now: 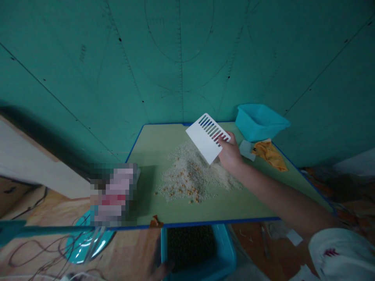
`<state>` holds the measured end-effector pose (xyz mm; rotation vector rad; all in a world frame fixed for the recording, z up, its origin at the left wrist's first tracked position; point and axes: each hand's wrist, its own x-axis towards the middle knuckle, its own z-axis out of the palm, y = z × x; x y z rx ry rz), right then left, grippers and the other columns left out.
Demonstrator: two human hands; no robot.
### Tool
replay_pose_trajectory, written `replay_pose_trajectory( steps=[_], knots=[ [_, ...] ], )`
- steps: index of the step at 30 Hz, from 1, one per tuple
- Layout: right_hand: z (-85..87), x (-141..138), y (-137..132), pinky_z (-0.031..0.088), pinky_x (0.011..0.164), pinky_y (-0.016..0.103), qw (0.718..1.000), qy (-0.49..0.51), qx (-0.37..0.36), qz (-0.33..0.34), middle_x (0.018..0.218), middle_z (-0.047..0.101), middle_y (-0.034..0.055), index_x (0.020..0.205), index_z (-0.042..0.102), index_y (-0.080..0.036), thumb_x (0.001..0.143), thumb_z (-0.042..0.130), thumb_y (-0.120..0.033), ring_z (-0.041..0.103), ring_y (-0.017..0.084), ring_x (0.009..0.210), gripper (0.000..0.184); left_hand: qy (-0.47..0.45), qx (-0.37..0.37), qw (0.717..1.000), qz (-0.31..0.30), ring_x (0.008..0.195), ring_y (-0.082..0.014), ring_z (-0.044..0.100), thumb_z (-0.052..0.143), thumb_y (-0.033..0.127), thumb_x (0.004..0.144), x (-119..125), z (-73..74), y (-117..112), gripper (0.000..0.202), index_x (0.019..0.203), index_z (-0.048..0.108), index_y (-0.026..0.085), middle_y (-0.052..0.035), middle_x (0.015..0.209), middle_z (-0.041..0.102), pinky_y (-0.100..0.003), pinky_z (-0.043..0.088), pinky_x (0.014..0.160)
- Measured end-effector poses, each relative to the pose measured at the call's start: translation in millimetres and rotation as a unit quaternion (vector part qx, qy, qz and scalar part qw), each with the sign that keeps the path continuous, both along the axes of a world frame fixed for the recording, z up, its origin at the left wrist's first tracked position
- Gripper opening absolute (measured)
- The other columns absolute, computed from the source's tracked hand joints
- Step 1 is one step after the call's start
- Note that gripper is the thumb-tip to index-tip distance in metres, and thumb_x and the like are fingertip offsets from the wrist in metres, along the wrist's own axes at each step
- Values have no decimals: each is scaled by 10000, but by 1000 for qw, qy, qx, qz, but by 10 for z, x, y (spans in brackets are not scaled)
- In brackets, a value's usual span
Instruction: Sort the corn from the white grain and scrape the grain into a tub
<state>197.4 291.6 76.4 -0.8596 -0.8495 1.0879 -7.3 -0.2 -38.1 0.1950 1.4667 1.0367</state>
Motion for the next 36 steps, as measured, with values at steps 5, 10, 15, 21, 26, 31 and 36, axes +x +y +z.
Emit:
replay_pose_trajectory(
  steps=[5,10,15,21,26,31,36],
  knots=[
    [-123,31,-122,430,666,302,1000,-7,-22,-13,753,551,-46,855,432,-239,728,540,-153,528,122,678,187,68,26,997,-36,1097,-417,535,727,323,475,-113,-217,11,687,1150,604,275,-76,969,737,-551,381,952],
    [-95,-155,-210,440,657,296,1000,-2,-20,1,751,548,-42,864,437,-239,731,535,-170,523,119,671,179,67,35,996,-55,1085,-421,540,718,330,475,-170,-330,8,653,1116,624,249,-96,932,739,-564,383,939],
    [38,-192,-181,455,688,297,1000,8,-6,10,769,542,-41,870,417,-243,747,520,-178,527,112,690,174,56,41,996,-51,1079,-402,550,701,351,473,-141,-356,9,599,1059,652,235,-81,873,749,-519,381,964],
    [-67,-182,-233,456,672,296,999,-1,-29,25,751,533,-39,848,422,-242,743,534,-165,519,115,667,172,63,72,994,-44,1080,-391,552,726,341,453,-105,-247,48,642,1082,640,249,-50,834,756,-491,374,986],
    [-150,-351,-313,456,646,288,998,-1,-49,39,740,534,-40,860,437,-249,760,514,-159,514,113,645,154,41,50,998,-21,1106,-390,537,714,312,526,-62,-97,20,638,1148,609,219,-65,798,756,-513,333,1016],
    [-62,-451,-334,472,703,312,997,5,-40,62,776,543,-33,868,428,-256,761,514,-171,535,125,703,161,34,52,998,19,1160,-384,492,734,271,502,-20,-38,5,688,1173,594,219,-62,878,752,-501,284,1053],
    [-20,-386,-342,468,729,319,997,4,-35,72,798,546,-27,871,435,-255,753,533,-183,540,127,723,170,-16,60,998,-12,1114,-400,525,727,326,490,-39,-109,14,572,1047,667,210,-71,787,752,-517,349,1003]
  ],
)
